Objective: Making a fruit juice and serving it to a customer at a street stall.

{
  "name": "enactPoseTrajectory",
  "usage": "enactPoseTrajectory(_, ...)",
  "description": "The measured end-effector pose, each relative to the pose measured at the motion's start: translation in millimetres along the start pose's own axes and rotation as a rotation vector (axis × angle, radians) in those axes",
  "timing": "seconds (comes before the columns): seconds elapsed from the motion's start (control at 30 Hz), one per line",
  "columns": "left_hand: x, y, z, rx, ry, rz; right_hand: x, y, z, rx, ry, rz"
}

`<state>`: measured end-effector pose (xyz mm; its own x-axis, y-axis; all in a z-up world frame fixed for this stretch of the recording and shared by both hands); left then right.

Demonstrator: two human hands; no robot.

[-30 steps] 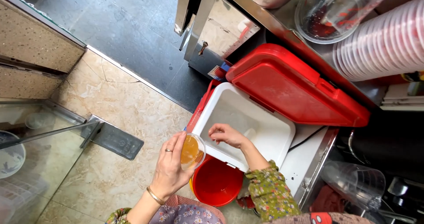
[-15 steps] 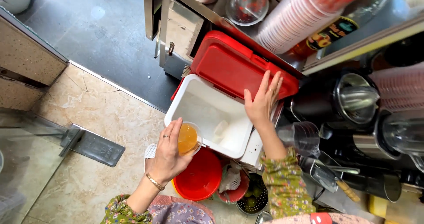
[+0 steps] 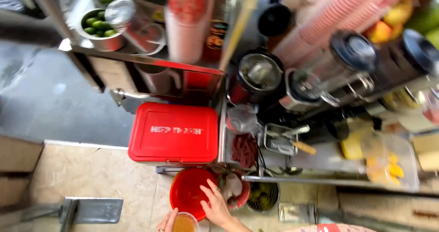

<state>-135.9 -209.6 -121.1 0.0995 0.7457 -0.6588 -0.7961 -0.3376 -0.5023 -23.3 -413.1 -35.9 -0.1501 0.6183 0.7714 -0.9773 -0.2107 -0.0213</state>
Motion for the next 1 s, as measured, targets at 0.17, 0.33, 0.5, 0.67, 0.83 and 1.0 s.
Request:
enactPoseTrajectory(0.17,-136,-46,18,0.557,0.262,-0.129,-93,120,75,-0.346,-0.095,-0.469)
enactPoseTrajectory(0.33,-271,-90,-43,0.682,0.502,-0.339,-128,169,193,-0.603,-0.176,-0.624)
enactPoseTrajectory(0.5,-465,-147,-83,0.756,0.495,-0.304,-175,216,312,-0.723,-0.205,-0.672)
enactPoseTrajectory(0.67,-564,-142,-184,0.586,0.441,-0.273,-310,282,407,-0.723,-0.155,-0.691)
enactPoseTrajectory(0.83,-608,-133,-265,0.427,0.403,-0.217,-400,264,499,-0.857,-0.678,-0.842)
enactPoseTrajectory(1.0,-601,-133,-288,0.292,0.282,-0.149,-446,176,551,-0.948,-1.402,-0.837)
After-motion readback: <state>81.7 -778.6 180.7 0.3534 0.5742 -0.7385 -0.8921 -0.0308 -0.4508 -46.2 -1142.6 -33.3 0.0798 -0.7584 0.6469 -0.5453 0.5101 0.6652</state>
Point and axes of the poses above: each hand's wrist, its own y-axis away from the middle knuckle, its own z-axis out of the back of the hand, x = y × z, the point moved 10 cm from there along -y, towards the middle knuckle, and after that the axes turned 10 degrees about -x, right-handed, at the moved point
